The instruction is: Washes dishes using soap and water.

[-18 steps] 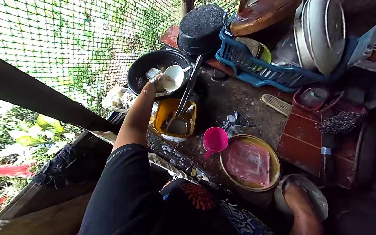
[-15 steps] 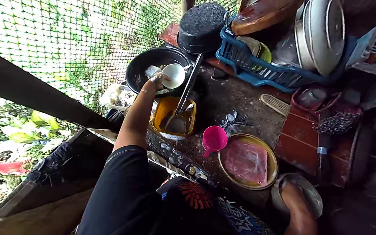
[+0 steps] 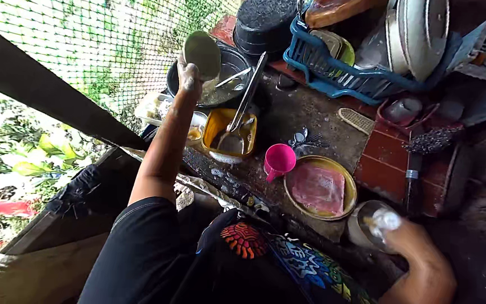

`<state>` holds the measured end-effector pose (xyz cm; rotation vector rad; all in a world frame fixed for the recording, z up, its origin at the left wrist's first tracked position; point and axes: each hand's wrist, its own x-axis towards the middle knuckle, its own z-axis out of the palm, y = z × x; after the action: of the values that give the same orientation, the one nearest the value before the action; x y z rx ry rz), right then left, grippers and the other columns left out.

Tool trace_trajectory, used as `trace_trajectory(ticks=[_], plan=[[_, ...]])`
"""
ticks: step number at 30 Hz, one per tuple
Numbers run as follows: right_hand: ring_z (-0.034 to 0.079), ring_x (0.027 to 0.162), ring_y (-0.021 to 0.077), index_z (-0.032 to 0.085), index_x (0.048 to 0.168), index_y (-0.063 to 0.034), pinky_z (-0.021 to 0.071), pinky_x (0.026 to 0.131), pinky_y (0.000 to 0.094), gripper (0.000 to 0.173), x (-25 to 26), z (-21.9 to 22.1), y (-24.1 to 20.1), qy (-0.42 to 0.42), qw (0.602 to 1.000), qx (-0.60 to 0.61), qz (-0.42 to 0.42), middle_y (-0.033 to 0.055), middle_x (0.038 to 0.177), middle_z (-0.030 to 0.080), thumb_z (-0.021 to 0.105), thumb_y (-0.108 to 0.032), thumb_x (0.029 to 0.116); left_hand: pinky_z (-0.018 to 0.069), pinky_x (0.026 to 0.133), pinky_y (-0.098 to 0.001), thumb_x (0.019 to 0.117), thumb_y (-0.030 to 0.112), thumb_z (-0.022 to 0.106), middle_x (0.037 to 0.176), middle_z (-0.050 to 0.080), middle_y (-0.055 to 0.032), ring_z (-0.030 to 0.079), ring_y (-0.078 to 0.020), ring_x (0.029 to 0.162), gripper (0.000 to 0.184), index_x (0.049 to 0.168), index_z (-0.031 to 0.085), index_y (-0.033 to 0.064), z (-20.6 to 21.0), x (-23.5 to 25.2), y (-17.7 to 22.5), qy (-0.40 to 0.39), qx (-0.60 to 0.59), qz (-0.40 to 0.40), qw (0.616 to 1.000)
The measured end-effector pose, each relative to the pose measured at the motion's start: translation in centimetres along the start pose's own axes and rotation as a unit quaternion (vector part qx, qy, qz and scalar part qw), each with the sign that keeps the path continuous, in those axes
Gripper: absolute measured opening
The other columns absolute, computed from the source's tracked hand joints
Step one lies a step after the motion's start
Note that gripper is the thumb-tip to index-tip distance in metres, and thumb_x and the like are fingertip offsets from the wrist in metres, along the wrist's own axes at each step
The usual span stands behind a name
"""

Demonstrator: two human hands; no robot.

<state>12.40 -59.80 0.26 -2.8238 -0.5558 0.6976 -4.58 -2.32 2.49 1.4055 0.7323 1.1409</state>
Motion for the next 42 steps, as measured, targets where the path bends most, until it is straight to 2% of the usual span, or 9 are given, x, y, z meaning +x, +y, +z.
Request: trace_trajectory(ticks=[7,10,14,19,23,29,33,39,42], plan=[[0.062,0.118,0.0485,0.052,0.141,0.0029,0.0466,0.099,0.0676,0.052,-1.3,-5.7,-9.3,0.299,0.930,0.113,-0.182,0.0331,0.127,0.062,0.067,-0.022,0.0974,0.0606,0.077,-0.0423,0.0950,-0.003,0.045,0.116,0.062,-0.0151,0.067,-0.0235,0.097,0.042,0.136,0.047,0.0047,8.9,-10.9,4.5,-0.019,-0.208,-0.217,0.953],[0.057,0.128,0.0381,0.048,0.142,0.0071,0.0457,0.109,0.0492,0.050,-0.8,-5.4,-17.3,0.358,0.855,0.138,-0.350,0.0296,0.138,0.056,0.060,-0.017,0.1000,0.0581,0.091,-0.0454,0.1094,0.017,0.039,0.131,0.060,-0.0133,0.064,-0.0228,0.112,0.041,0.149,0.037,0.0096,13.3,-17.1,4.8,-0.086,-0.268,-0.212,0.936],[0.060,0.123,0.0432,0.062,0.133,0.0050,0.0483,0.105,0.0527,0.036,0.6,-1.2,-22.6,0.273,0.854,0.063,-0.439,0.0291,0.128,0.063,0.054,-0.005,0.0992,0.0485,0.107,-0.0351,0.1103,0.021,0.028,0.146,0.050,-0.0129,0.056,-0.0149,0.127,0.050,0.158,0.025,0.0047,16.5,-22.8,1.7,-0.175,-0.264,-0.108,0.942],[0.058,0.132,0.0345,0.072,0.113,0.0016,0.0405,0.115,0.0524,0.025,1.0,0.8,-18.6,0.225,0.845,-0.025,-0.484,0.0172,0.132,0.067,0.052,0.000,0.0981,0.0554,0.091,-0.0345,0.1083,0.006,0.034,0.120,0.060,-0.0085,0.063,-0.0125,0.104,0.036,0.144,0.039,0.0030,15.3,-24.8,2.7,-0.110,-0.274,-0.185,0.937],[0.061,0.123,0.0408,0.073,0.112,0.0027,0.0467,0.107,0.0525,0.024,2.4,1.5,-18.8,0.329,0.832,0.042,-0.446,0.0227,0.123,0.069,0.054,-0.002,0.0976,0.0526,0.096,-0.0306,0.1082,0.009,0.032,0.129,0.059,-0.0072,0.060,-0.0088,0.110,0.041,0.148,0.039,0.0039,16.4,-27.7,3.2,-0.196,-0.213,-0.175,0.941],[0.064,0.115,0.0440,0.071,0.105,0.0064,0.0528,0.096,0.0548,0.018,0.2,-0.4,-16.4,0.198,0.855,-0.038,-0.477,0.0244,0.114,0.070,0.057,0.002,0.0945,0.0488,0.105,-0.0332,0.1139,0.025,0.027,0.144,0.050,-0.0137,0.056,-0.0134,0.125,0.047,0.155,0.030,0.0027,15.8,-27.1,2.9,-0.204,-0.171,-0.199,0.943],[0.056,0.124,0.0466,0.074,0.106,0.0017,0.0469,0.105,0.0529,0.020,1.4,-1.2,-17.7,0.347,0.849,0.024,-0.397,0.0284,0.125,0.063,0.059,-0.001,0.0938,0.0449,0.107,-0.0293,0.1137,0.022,0.021,0.144,0.050,-0.0103,0.053,-0.0100,0.127,0.046,0.154,0.036,0.0058,17.3,-29.3,4.5,-0.276,-0.144,-0.172,0.935],[0.059,0.124,0.0432,0.069,0.115,0.0030,0.0484,0.103,0.0587,0.022,-1.1,-0.7,-14.4,0.104,0.883,-0.099,-0.446,0.0232,0.123,0.066,0.055,-0.001,0.0983,0.0494,0.104,-0.0346,0.1142,0.026,0.022,0.143,0.051,-0.0115,0.056,-0.0132,0.124,0.047,0.155,0.030,0.0056,16.8,-29.0,2.0,-0.233,-0.205,-0.230,0.922],[0.058,0.129,0.0381,0.073,0.117,-0.0016,0.0465,0.109,0.0522,0.026,-1.6,-0.3,-12.2,0.240,0.863,-0.017,-0.444,0.0189,0.133,0.066,0.055,0.000,0.0984,0.0546,0.098,-0.0376,0.1141,0.024,0.028,0.134,0.056,-0.0106,0.061,-0.0153,0.116,0.042,0.153,0.033,0.0072,16.6,-29.0,2.4,-0.209,-0.239,-0.298,0.900]])
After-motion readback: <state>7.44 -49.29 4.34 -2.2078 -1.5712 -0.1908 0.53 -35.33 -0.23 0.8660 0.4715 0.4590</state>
